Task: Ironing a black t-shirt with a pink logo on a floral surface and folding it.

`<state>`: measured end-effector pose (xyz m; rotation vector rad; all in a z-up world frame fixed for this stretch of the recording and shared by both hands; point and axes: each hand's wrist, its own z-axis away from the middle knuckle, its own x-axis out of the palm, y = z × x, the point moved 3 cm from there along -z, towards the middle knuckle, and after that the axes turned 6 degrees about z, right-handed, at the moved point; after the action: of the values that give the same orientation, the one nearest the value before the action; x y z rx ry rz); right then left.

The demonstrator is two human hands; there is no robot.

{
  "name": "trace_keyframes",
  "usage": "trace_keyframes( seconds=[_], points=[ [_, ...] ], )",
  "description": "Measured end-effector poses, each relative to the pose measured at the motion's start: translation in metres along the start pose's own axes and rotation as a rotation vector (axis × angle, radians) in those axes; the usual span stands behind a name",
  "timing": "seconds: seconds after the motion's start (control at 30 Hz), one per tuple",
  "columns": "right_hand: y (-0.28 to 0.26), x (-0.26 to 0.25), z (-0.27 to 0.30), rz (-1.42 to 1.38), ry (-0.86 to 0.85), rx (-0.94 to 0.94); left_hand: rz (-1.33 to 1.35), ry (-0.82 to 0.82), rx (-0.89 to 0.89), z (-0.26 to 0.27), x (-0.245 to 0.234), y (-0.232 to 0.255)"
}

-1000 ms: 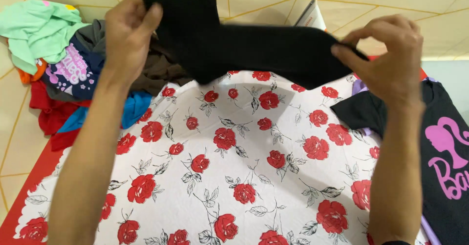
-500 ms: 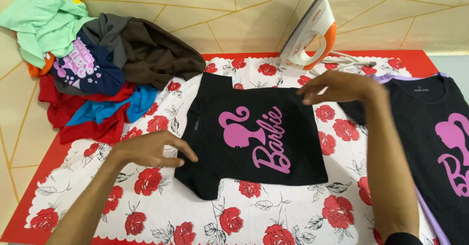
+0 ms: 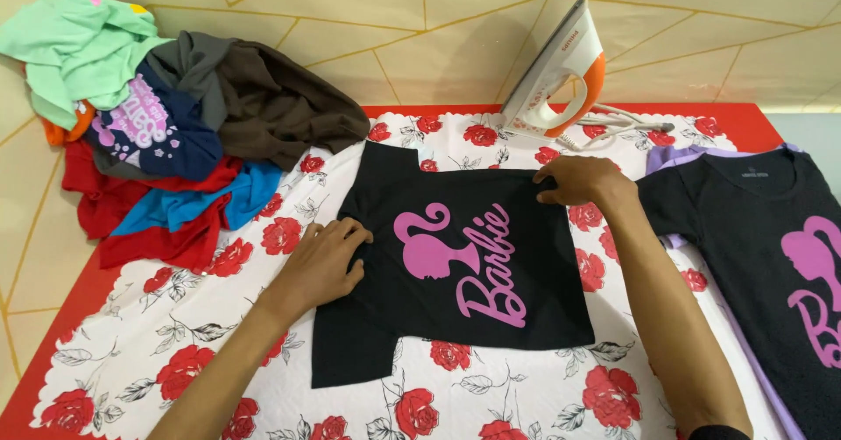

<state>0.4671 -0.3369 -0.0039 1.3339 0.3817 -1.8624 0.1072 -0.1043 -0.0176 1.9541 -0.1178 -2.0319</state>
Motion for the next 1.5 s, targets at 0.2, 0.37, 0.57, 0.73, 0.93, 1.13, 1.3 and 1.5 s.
trace_keyframes(
  seconds=[0.2,0.37,0.57,0.73,0.93,1.13,1.3,1.5],
  points=[
    [-0.024,-0.033,0.039,-0.147,0.04,-0.046,-0.029,0.272,0.292,0.012,-0.005,0.068],
    [-0.012,0.002,0.014,0.055,-0.322,-0.196,0.131,0.136,0.454,0.013,0.01,0.087],
    [-0.003,-0.027,0.043,-0.015,-0.265,-0.086,0.173,0.051,0.472,0.02,0.008,0.085],
    [0.039,-0.025,0.042,-0.061,-0.217,0.12,0.129,0.05,0.476,0.027,0.009,0.087],
    [0.051,-0.051,0.061,-0.279,0.106,0.385,0.037,0.112,0.451,0.031,0.005,0.081],
    [0.04,-0.044,0.034,-0.793,0.65,0.145,-0.044,0.225,0.221,0.026,0.001,0.045],
    [0.021,-0.045,0.022,-1.354,0.869,-0.312,-0.069,0.274,0.064,0.021,0.012,0.023],
    [0.027,-0.028,-0.003,-1.274,0.846,-0.151,-0.081,0.237,0.016,0.017,0.015,0.014]
  ],
)
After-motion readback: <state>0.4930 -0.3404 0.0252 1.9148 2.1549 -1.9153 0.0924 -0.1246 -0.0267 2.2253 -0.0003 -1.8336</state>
